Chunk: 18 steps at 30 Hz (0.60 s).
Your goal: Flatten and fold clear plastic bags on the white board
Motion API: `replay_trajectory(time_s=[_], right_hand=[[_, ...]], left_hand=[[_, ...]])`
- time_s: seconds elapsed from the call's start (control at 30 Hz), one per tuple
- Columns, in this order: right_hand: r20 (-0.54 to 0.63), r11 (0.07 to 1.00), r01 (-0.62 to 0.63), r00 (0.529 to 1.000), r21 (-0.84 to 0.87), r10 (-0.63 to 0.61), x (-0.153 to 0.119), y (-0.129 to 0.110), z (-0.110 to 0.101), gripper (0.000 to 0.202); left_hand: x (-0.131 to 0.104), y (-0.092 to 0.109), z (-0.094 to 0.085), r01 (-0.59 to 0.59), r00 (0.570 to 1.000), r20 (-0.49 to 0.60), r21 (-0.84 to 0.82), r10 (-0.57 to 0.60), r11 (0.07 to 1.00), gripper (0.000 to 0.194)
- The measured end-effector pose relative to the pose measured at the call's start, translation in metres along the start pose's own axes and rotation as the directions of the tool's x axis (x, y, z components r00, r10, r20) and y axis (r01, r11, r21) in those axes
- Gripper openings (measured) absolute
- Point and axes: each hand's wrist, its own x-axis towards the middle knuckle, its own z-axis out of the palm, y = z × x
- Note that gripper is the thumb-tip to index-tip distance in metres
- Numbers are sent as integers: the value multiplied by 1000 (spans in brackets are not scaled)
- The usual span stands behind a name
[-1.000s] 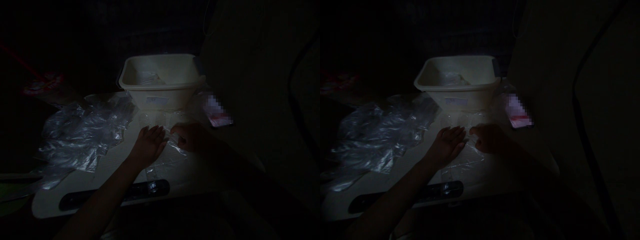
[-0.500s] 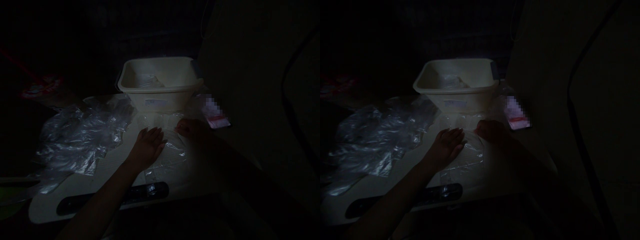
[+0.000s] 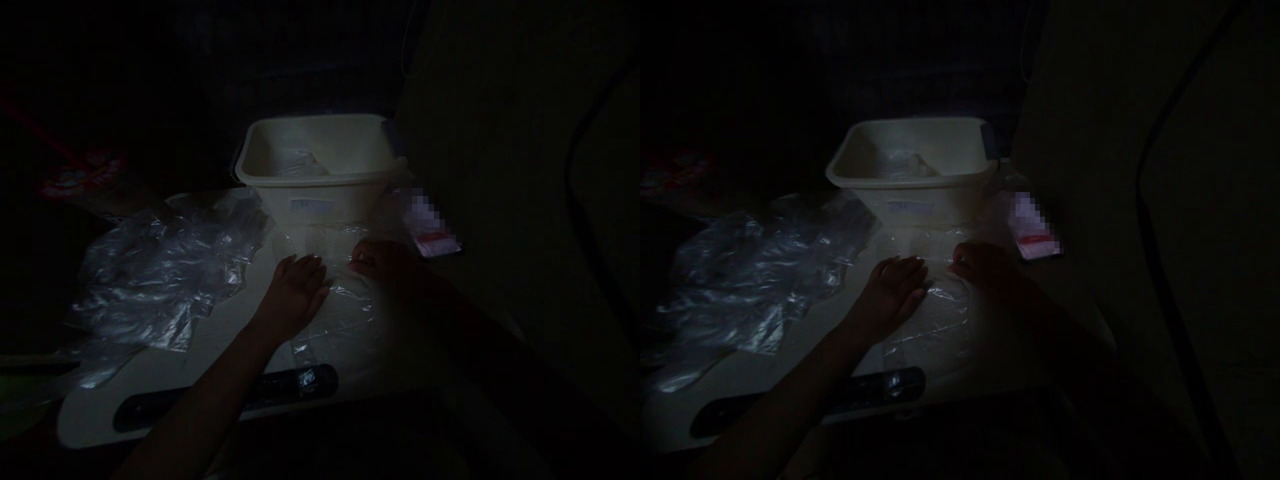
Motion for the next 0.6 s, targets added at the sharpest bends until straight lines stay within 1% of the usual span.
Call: replay_trajectory(time_s=[0.13, 0.2, 0.3, 0.37, 0.5, 0.6], right_hand=[[-18, 1000, -5, 1000, -31, 5, 0, -3, 1, 16], [-20, 999, 0, 1000, -41, -1, 0, -3, 1, 16], [-28, 999, 10, 1000, -45, -12, 1, -1, 2, 16], [-30, 999, 18, 999, -38, -19, 2, 0, 2, 16], [-6, 999, 35, 999, -13, -35, 2, 5, 2, 19], [23, 999, 50, 998, -6, -50, 2, 6, 1, 22]], left_hand=[[2, 0, -3, 7, 1000, -30, -20, -7, 1000, 37], [4, 2, -4, -43, 999, -7, -41, 42, 998, 39], [8, 6, -6, -156, 985, 65, -79, 162, 984, 40], [9, 8, -6, -187, 975, 101, -89, 196, 978, 41], [8, 9, -3, -169, 974, 137, -89, 180, 982, 43], [8, 10, -3, -154, 978, 127, -109, 168, 982, 42]])
